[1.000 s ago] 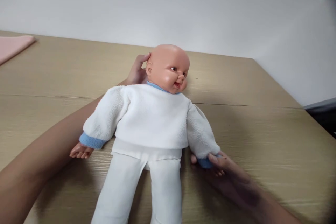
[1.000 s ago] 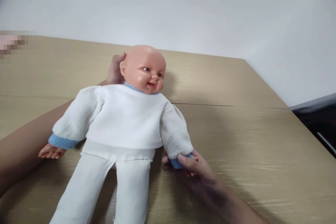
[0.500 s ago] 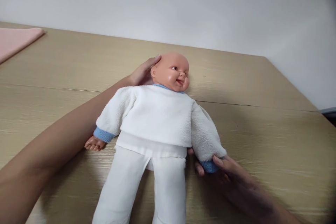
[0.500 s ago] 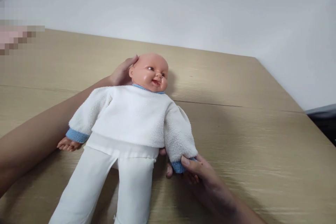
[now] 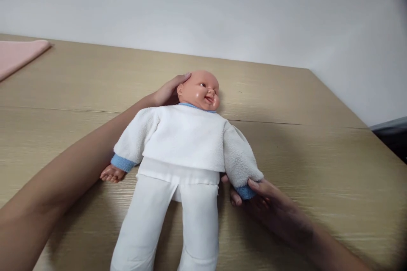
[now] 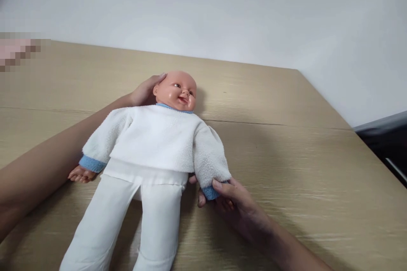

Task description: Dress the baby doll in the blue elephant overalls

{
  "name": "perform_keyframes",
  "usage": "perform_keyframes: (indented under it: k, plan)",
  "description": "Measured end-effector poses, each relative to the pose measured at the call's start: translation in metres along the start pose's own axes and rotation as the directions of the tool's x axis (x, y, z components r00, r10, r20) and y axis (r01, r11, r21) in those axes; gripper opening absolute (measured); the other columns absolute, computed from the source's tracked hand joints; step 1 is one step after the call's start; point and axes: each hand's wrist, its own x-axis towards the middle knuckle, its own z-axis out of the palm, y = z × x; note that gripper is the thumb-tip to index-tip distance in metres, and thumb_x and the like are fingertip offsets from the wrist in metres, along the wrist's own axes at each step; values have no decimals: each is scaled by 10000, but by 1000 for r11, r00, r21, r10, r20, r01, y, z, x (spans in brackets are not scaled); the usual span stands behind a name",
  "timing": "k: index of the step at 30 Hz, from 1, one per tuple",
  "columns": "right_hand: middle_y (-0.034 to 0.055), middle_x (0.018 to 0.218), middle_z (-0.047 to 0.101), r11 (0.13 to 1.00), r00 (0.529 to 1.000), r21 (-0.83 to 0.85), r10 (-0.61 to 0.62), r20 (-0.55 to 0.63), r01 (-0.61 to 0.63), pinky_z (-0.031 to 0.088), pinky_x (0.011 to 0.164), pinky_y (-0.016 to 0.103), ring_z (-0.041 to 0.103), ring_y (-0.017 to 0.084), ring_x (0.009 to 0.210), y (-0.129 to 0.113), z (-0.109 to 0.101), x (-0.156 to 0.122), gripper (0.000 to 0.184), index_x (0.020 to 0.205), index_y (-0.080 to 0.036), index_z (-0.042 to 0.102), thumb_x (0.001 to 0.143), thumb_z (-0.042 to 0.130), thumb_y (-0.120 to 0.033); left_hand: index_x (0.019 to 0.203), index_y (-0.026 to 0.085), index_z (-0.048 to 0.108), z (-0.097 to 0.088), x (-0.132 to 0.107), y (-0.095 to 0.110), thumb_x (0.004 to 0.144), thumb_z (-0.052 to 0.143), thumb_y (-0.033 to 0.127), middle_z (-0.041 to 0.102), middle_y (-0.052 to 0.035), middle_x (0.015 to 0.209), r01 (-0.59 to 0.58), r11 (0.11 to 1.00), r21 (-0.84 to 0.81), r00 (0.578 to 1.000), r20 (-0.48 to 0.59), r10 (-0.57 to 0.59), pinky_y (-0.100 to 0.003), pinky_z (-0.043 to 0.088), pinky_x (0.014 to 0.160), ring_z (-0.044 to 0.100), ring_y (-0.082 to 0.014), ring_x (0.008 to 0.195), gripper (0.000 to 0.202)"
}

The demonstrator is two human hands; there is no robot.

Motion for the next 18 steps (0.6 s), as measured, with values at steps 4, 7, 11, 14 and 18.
perform_keyframes:
  k: [4,7,11,14,18]
  plan:
    - [61,967,786,999,1000,40,12,-1,-12,574,894,252,674,168,869,-1,3,-2,382,1167,-221,944,975,854,-539,1267,195,844,2,0,-1,1045,613,776,863,-131,1309,-10,1000,27,1000,-19,10,-682,537,1302,682,-516,1480,663]
    - [66,1029,794,998,1000,57,7,9,-8,582,874,251,673,157,852,-1,7,-3,378,1175,-222,940,966,873,-531,1248,202,841,0,-1,2,1032,560,845,860,-132,1285,3,993,116,1000,-24,-1,-673,539,1286,682,-520,1469,733]
    - [61,1126,820,998,999,43,34,37,-36,580,875,228,715,127,860,-3,-1,-2,360,1193,-229,922,992,861,-521,1274,216,796,-32,-12,10,1030,545,877,820,-140,1362,-37,830,557,964,-199,177,-612,547,1252,698,-465,1403,748]
    - [98,1133,831,987,982,-97,137,133,-125,587,849,268,774,160,857,-13,-19,-3,473,1224,-179,867,1012,821,-599,1299,173,768,-80,-30,14,939,718,801,758,-190,1461,69,549,833,896,-294,333,-621,466,1294,678,-459,1356,725]
    - [75,1022,776,856,972,-495,218,87,-148,569,771,318,763,194,786,-41,-36,-10,555,1093,-169,737,1063,700,-722,1260,190,746,-132,-56,12,989,545,697,765,-189,1456,264,161,951,846,-309,434,-651,338,1351,636,-436,1428,609]
